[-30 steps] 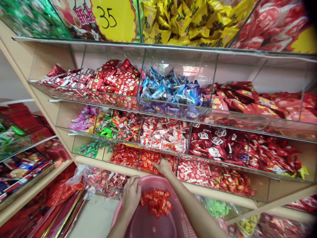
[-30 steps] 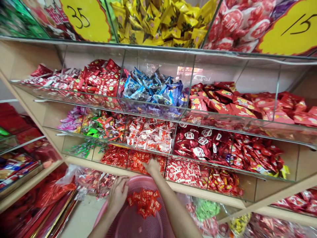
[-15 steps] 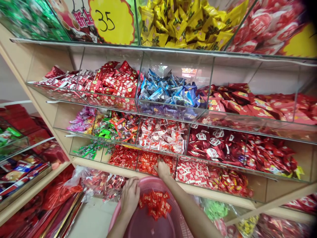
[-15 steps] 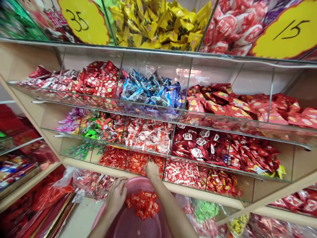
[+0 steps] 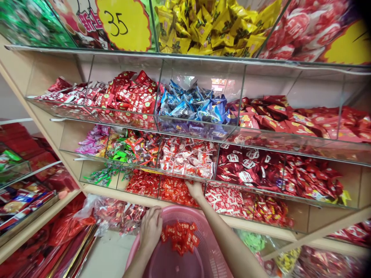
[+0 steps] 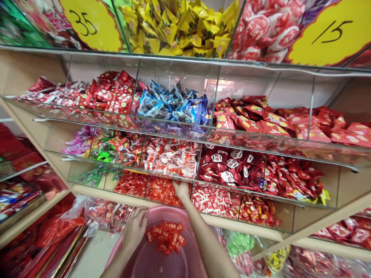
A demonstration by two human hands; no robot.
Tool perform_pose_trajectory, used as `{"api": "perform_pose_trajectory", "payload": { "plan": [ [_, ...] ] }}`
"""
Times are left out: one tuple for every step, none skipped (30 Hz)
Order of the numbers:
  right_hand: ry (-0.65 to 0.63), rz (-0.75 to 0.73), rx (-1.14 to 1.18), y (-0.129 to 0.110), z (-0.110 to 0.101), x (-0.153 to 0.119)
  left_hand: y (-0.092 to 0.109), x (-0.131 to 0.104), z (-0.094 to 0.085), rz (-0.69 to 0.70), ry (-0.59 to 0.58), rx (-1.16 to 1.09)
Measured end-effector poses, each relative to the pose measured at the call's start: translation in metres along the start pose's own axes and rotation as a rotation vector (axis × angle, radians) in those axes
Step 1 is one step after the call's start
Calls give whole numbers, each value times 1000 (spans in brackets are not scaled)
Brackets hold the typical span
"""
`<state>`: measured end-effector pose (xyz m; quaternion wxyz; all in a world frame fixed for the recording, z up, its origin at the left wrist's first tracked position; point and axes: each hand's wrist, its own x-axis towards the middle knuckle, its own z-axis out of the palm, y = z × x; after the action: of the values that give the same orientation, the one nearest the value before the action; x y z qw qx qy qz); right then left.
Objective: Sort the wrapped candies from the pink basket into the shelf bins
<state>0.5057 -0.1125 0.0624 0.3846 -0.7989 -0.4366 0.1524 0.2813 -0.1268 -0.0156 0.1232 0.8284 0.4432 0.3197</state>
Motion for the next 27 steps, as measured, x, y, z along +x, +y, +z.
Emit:
{"api": "perform_pose_trajectory", "payload": {
  "plan": [
    [-3,4,124,-2,-2,-5,0,0,-1,-2,-1,1],
    [-16,16,267,-3,-4,-12,1,1,-1,-6,-3,0],
    [-41,37,413,-4,-5,-20,2,1,-2,-12,-5,-2],
    [-75,62,533,-4,-5,-31,3,2,-3,-17,-7,-9],
    [-115,87,612,-3,-4,-43,4,2,-4,-17,-10,-22],
    [-153,101,667,0,-2,-56,6,3,-5,-11,-12,-43],
    [-176,110,715,3,2,-70,8,3,-5,1,-14,-72],
    [-201,131,753,8,7,-83,11,3,-6,18,-20,-107],
    [-228,169,780,13,14,-95,14,3,-6,39,-32,-146],
    [-250,212,808,19,22,-107,17,2,-6,60,-50,-184],
    [-232,262,827,25,30,-116,20,1,-5,78,-77,-220],
    [-218,296,855,31,38,-125,22,0,-4,88,-107,-252],
    [-203,324,888,37,46,-131,25,-2,-2,89,-139,-283],
    [-195,346,927,42,53,-136,27,-3,0,85,-178,-314],
    [-182,356,960,46,59,-139,28,-5,2,77,-218,-344],
    [-168,363,985,50,64,-141,29,-7,4,67,-259,-371],
    [-155,369,1001,53,67,-142,29,-8,6,57,-295,-395],
    [-141,377,1005,56,70,-143,29,-9,8,45,-321,-413],
    [-133,388,1003,57,71,-142,29,-10,10,29,-334,-426],
    [-126,399,997,58,72,-141,28,-10,11,9,-339,-435],
    [-120,412,986,59,73,-139,27,-10,11,-13,-339,-442],
    [-119,428,971,58,73,-138,26,-10,11,-31,-340,-448],
    [-121,440,956,58,74,-136,26,-10,11,-44,-344,-454],
    [-126,447,943,57,74,-134,25,-9,11,-48,-356,-461],
    [-136,451,932,55,75,-133,25,-9,10,-45,-374,-466],
    [-147,454,924,54,76,-132,24,-9,10,-38,-393,-468],
    [-158,455,919,53,77,-132,24,-10,10,-33,-409,-466]
  ]
}}
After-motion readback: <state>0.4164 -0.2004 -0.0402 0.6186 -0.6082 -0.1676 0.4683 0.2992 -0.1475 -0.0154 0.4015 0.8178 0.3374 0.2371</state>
